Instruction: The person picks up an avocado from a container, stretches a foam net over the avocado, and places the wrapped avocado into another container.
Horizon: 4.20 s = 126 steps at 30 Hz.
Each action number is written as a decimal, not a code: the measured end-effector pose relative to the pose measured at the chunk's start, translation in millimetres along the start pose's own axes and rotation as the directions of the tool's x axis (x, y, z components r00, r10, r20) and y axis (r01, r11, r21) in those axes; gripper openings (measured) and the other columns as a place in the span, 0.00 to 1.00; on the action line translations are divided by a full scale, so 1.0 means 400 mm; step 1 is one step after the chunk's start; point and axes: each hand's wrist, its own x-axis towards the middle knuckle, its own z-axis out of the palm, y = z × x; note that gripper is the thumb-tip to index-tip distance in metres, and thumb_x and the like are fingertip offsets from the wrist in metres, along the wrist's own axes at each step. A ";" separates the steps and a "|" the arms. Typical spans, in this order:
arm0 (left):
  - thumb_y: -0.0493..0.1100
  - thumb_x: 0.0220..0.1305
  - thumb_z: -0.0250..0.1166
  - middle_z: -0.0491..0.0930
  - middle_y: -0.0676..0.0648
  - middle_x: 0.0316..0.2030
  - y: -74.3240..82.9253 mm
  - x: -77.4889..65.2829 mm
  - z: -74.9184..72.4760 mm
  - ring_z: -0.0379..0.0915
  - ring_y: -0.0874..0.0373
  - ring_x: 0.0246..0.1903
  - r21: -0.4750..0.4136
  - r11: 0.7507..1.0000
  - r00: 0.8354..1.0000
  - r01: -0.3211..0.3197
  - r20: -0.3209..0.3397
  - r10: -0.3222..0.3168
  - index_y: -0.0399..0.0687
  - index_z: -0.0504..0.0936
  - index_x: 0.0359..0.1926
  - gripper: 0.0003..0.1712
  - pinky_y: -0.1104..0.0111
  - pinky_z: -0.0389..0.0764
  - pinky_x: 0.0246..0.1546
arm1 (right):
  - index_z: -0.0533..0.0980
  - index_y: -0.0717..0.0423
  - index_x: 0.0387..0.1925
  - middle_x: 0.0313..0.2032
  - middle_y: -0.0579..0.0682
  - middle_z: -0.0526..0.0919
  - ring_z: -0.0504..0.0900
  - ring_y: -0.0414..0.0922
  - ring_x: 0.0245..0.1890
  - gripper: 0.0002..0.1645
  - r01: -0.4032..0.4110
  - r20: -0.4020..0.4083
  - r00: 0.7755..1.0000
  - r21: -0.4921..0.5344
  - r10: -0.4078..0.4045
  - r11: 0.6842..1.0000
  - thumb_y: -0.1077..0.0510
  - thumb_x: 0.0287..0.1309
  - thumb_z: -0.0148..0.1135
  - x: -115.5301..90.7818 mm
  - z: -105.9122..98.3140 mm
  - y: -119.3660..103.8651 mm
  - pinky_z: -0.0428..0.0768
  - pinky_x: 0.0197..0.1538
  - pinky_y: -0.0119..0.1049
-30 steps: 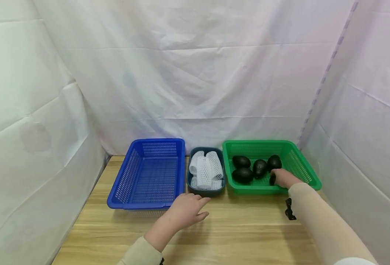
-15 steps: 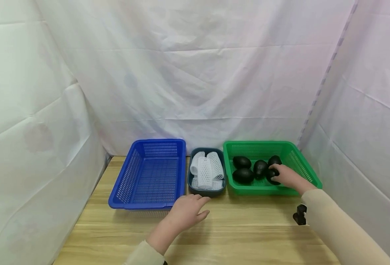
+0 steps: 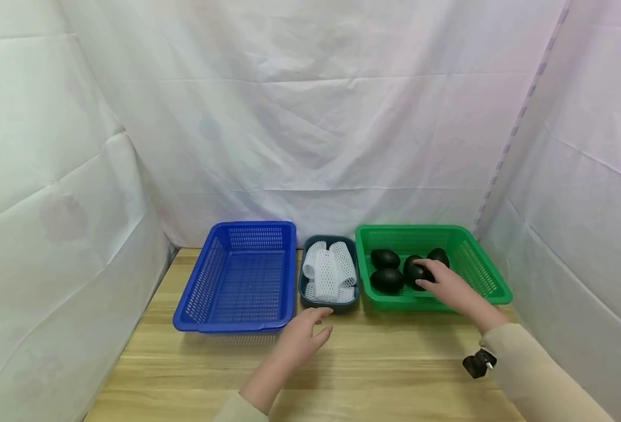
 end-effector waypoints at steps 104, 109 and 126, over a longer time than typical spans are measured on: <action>0.28 0.56 0.67 0.83 0.38 0.36 -0.138 0.043 0.188 0.79 0.56 0.33 -0.728 0.582 0.851 0.362 0.002 -0.526 0.22 0.80 0.46 0.17 0.63 0.83 0.36 | 0.75 0.62 0.54 0.54 0.59 0.77 0.81 0.54 0.46 0.24 -0.090 -0.091 0.983 0.523 0.160 0.848 0.62 0.56 0.69 -0.010 0.463 -0.119 0.81 0.45 0.46; 0.29 0.56 0.68 0.82 0.39 0.36 -0.141 0.042 0.182 0.78 0.55 0.35 -0.707 0.600 0.849 0.375 0.002 -0.528 0.24 0.81 0.46 0.16 0.64 0.83 0.37 | 0.75 0.61 0.55 0.54 0.58 0.76 0.80 0.54 0.47 0.24 -0.092 -0.086 0.984 0.501 0.155 0.861 0.61 0.56 0.69 -0.013 0.457 -0.121 0.80 0.48 0.47; 0.38 0.56 0.72 0.82 0.43 0.43 -0.107 0.006 0.145 0.79 0.46 0.44 -0.224 0.957 0.959 0.185 -0.170 -0.225 0.40 0.85 0.45 0.14 0.56 0.81 0.43 | 0.77 0.59 0.53 0.50 0.51 0.77 0.78 0.51 0.50 0.22 0.139 -0.114 0.984 0.020 -0.136 0.990 0.57 0.58 0.69 -0.021 0.381 -0.175 0.78 0.52 0.49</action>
